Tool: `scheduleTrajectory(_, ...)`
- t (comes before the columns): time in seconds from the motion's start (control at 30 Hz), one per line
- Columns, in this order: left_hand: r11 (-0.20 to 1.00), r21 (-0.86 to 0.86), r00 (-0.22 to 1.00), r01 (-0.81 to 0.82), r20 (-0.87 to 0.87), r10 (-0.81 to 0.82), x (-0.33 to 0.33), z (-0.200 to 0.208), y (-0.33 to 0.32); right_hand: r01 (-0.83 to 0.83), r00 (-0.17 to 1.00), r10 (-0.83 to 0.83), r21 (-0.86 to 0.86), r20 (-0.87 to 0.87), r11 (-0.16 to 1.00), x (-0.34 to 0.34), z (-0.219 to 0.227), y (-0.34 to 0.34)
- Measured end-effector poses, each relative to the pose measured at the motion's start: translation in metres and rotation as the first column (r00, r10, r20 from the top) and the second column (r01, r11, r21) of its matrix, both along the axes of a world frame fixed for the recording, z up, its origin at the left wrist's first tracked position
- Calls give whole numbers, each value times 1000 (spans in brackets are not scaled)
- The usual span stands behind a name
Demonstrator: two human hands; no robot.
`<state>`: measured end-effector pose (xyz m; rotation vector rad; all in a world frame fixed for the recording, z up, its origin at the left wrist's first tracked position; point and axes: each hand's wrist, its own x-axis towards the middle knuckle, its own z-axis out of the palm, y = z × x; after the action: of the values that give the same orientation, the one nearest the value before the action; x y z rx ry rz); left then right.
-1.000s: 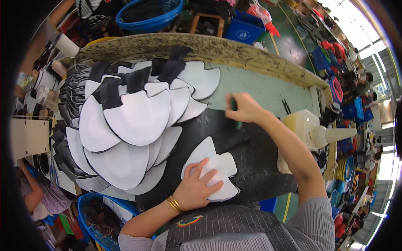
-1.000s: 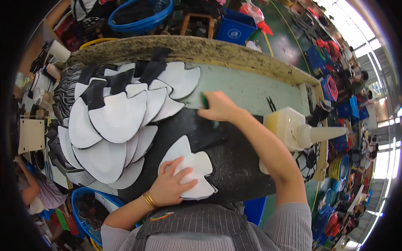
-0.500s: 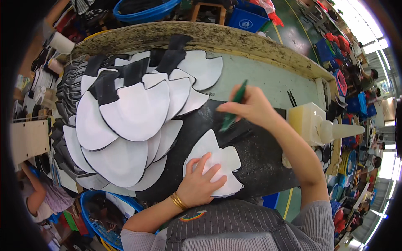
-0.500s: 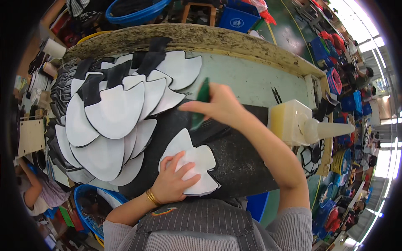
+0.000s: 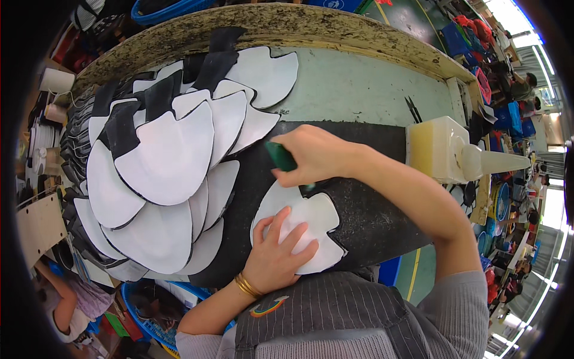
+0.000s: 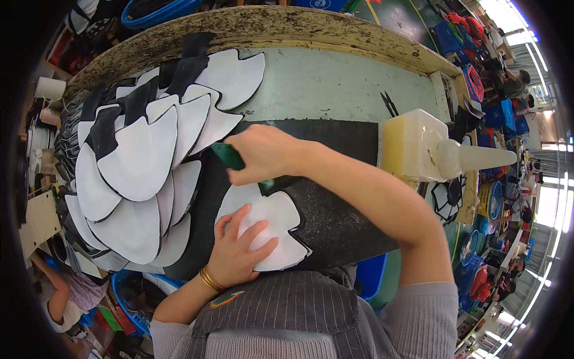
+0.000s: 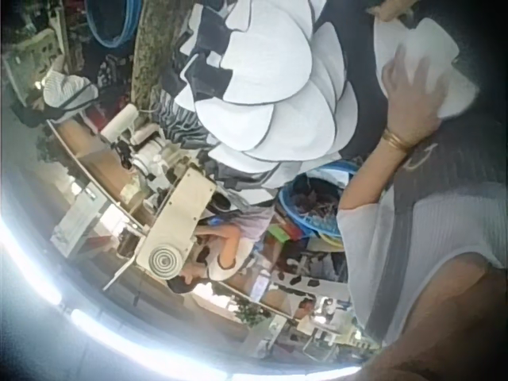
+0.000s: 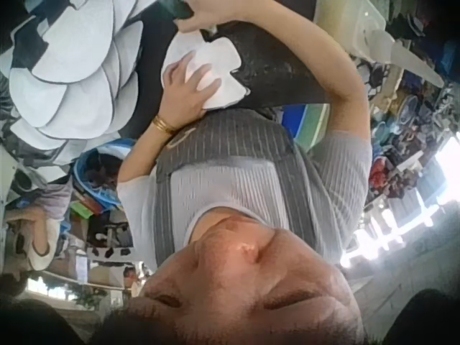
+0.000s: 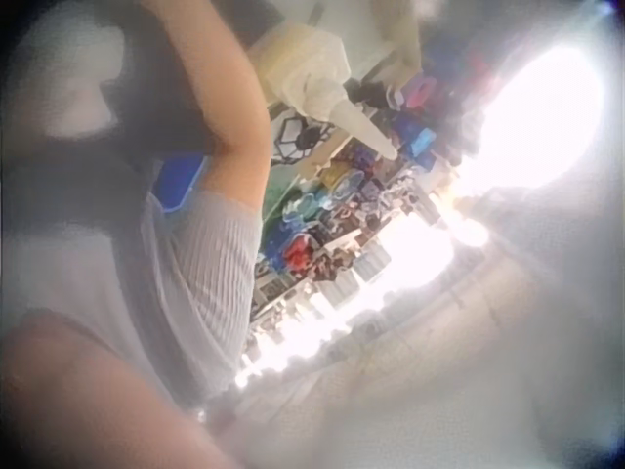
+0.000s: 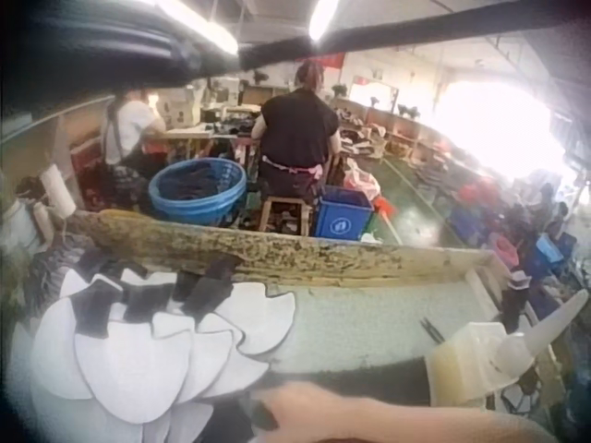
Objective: The person applies adhesive to individual shoe upper pieces using a handheld brush and a glue dispenser. The person then brushes glue across a linked strip of shoe parts before lifting the strip and setting the glue dispenser aside.
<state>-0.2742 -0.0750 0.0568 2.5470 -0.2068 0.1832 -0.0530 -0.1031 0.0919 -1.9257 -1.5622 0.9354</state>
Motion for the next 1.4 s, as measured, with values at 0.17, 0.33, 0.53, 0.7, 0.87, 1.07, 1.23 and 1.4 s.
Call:
scheduleTrajectory(0.17,998,-61,1000,-7,-18,6,0,1,1,111,913,-126,62,389,992,61,10,-49)
scheduleTrajectory(0.33,999,-34,998,-18,53,20,-6,-2,0,447,894,-438,222,-94,866,55,46,-64)
scheduleTrajectory(0.53,1000,-23,1000,19,-1,-19,1,5,0,375,877,-321,90,-358,923,9,18,-21)
scheduleTrajectory(0.7,1000,7,1000,10,10,-10,2,4,-1,74,994,-55,212,-98,974,-6,-9,1)
scheduleTrajectory(0.87,1000,16,1000,15,-25,-15,-1,2,6,166,986,-159,171,-53,971,18,1,-4)
scheduleTrajectory(1.07,1000,6,1000,0,-26,1,-5,6,0,336,928,-357,174,107,926,49,-1,-50)
scheduleTrajectory(1.23,999,-32,1000,7,3,-7,-8,23,6,527,819,-574,413,-14,742,19,-13,-94)
scheduleTrajectory(1.4,995,-19,949,-99,298,100,-24,95,22,719,638,-725,539,-260,439,13,21,-183)
